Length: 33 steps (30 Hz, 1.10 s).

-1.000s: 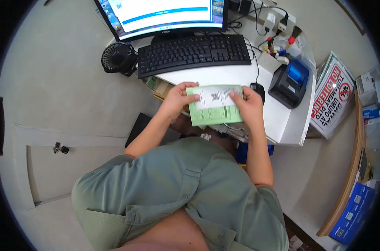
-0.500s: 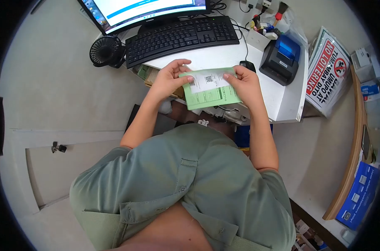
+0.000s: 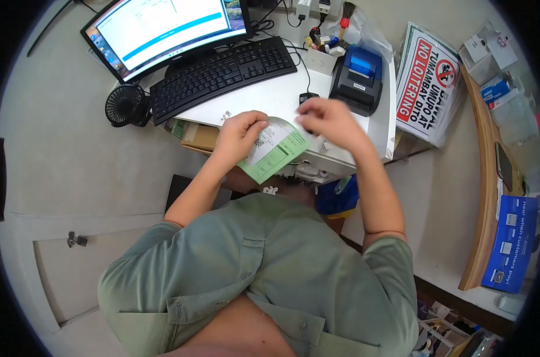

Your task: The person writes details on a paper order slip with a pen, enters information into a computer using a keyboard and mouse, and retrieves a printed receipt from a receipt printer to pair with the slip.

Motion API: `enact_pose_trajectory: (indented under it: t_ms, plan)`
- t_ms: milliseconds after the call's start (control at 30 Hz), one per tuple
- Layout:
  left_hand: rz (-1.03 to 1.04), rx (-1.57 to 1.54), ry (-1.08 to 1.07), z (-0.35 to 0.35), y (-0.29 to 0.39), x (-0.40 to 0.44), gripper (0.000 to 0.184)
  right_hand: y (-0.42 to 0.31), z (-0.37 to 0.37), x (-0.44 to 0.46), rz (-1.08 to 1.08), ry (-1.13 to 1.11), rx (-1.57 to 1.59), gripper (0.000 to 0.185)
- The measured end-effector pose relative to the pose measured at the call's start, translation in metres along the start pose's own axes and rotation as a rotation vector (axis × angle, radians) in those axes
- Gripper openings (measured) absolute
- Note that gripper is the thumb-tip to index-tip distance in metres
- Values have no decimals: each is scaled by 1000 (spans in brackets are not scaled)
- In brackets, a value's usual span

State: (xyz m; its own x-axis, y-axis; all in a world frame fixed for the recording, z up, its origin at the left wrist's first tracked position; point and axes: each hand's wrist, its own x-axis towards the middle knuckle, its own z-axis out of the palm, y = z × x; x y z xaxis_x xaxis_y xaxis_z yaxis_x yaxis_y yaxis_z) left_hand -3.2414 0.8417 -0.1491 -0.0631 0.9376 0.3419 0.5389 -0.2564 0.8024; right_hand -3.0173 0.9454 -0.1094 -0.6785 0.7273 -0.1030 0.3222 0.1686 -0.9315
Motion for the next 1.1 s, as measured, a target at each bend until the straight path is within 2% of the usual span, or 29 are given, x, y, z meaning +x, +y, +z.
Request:
enact_pose_trajectory:
  t_ms: [100, 133, 167, 233, 300, 333, 400, 500, 567, 633, 667, 833, 967, 1100]
  plan:
    - [-91, -119, 40, 0, -8, -8, 14, 5, -60, 7, -116, 249, -460, 22]
    - [-125, -209, 60, 1, -9, -9, 16, 1, -74, 9, -79, 386, -570, 23]
    - [-126, -211, 58, 2, -8, -10, 16, 16, -97, 21, -90, 439, -711, 25]
    - [-195, -233, 45, 5, -5, -13, 18, 30, -126, 38, -9, 502, -761, 24]
    - [-187, -227, 38, 11, -7, -14, 18, 52, -147, 55, -146, 565, -979, 26]
    - [-180, -219, 30, 14, -8, -13, 18, 62, -153, 62, -149, 564, -981, 26]
    - [-172, -196, 12, 17, -6, -11, 18, 70, -159, 70, -306, 531, -944, 36]
    - [-113, -121, 7, 23, 1, -1, 16, 77, -157, 84, -376, 497, -988, 41]
    - [-62, -65, 25, 27, 6, 8, 15, 75, -154, 87, -375, 498, -1029, 43]
    - [69, 46, -5, 34, 9, 21, 14, 73, -149, 88, -242, 548, -829, 42]
    - [94, 78, -34, 37, 14, 29, 13, 73, -150, 89, -245, 545, -828, 42]
    - [271, 238, -141, 66, 19, 83, 13, 75, -159, 94, -228, 561, -888, 19]
    - [383, 375, -233, 103, 17, 126, 15, 76, -161, 93, -279, 591, -847, 14]
    - [399, 467, -226, 130, 16, 148, 17, 69, -160, 90, -310, 606, -857, 14]
